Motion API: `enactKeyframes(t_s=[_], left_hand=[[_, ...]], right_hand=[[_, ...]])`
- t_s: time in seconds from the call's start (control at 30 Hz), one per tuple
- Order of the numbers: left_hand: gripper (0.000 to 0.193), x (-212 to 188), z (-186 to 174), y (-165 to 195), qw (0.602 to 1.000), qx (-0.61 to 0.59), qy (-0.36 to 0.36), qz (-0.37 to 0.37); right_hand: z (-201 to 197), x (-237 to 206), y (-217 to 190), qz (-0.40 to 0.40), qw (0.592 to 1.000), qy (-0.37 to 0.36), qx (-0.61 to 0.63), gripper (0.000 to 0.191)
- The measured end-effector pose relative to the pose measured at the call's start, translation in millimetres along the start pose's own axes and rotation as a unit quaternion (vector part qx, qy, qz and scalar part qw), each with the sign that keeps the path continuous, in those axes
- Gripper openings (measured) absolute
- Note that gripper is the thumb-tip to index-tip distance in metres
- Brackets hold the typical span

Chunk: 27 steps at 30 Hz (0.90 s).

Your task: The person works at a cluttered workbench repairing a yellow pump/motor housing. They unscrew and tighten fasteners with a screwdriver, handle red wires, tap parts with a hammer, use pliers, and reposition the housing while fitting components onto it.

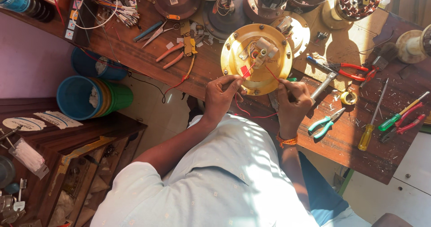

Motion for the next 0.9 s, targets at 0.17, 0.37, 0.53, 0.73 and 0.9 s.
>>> enactKeyframes(t_s=[0.17, 0.37, 0.53, 0.73, 0.9], left_hand=[[0.024, -1.8, 0.8, -0.1, 1.0, -0.024, 0.013, 0.001], [0.024, -1.3, 1.1, -1.7, 1.0, -0.016, 0.019, -0.003], [0.024, -0.7, 1.0, -2.9, 1.0, 0.002, 0.018, -0.01], [0.024, 0.0, -0.6, -3.8, 1.0, 0.009, 0.02, -0.022], [0.025, 0.2, 0.4, -3.5, 1.0, 0.009, 0.015, -0.02]], right_hand=[[6.0, 4.4, 12.4, 0.0, 1.0, -0.006, 0.014, 0.015], [8.8, 6.5, 12.9, -0.013, 1.0, -0.004, -0.008, 0.015], [10.0, 3.4, 15.7, -0.003, 1.0, -0.01, 0.005, 0.016], [8.3, 2.3, 19.7, -0.002, 1.0, -0.004, 0.008, 0.016], [9.0, 3.3, 12.8, -0.009, 1.0, -0.003, 0.0, 0.016]])
Point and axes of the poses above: each hand's wrist, its own x-axis towards the middle knuckle, its own z-axis out of the palm, y = z × x, the point moved 6 cm from there along x, towards the middle knuckle, and after that the axes turned 15 degrees about z, right-handed, at the moved point
